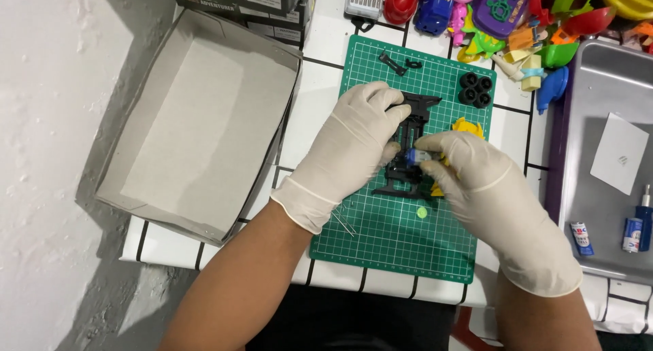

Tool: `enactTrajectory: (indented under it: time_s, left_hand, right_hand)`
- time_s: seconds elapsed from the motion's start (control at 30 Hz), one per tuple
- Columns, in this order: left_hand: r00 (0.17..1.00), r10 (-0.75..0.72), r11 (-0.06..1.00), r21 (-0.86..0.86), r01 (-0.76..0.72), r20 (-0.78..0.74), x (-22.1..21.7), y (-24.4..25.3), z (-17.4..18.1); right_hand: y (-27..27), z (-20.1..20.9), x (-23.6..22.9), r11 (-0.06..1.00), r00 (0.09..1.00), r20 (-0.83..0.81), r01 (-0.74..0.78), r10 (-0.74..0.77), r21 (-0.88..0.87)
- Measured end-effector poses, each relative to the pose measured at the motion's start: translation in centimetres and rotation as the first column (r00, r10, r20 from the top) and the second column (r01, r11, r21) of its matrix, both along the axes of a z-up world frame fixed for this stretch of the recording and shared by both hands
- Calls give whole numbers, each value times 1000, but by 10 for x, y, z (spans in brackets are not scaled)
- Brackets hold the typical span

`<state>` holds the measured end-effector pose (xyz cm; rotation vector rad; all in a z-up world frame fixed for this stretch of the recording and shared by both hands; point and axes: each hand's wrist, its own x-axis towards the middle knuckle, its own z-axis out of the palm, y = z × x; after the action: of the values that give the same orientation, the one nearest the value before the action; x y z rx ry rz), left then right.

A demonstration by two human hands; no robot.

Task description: The person assembles a toy vehicle on a green cutting mat, attaching a blue motor to the black chassis and inserting a metal rod into a black wheel. The person handles various plastic parts and tools while working on the assembly.

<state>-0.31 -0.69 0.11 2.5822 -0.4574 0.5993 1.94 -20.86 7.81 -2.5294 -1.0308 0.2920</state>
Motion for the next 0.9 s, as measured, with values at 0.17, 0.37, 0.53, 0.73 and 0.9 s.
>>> enactTrajectory:
  time_s: [0.17, 0.37, 0.53, 0.73, 0.9]
  left_hand:
    - [1000, -15, 1000, -16, 15, 9, 2, 1, -3]
    - [1000, -18, 1000, -6, 18, -3, 1, 1, 0]
    - [1000, -20, 999, -27, 20, -21, 0, 1, 2]
    - [1000, -12, 1000, -9, 12, -16, 0, 1, 1]
    - [1000, 1, 1000, -18, -1, -23, 0, 0, 2]
  right_hand:
    - [-2, 20, -6, 978, 948, -249, 209, -197, 25]
    - [-9, -3, 4, 986, 998, -14, -62, 65, 158]
    - [-8, -21, 7, 993, 998, 26, -63, 60, 104]
    - [-5, -27, 9, 987, 991, 60, -127, 122, 102]
    - [-6, -32, 10, 987, 986, 84, -151, 146, 58]
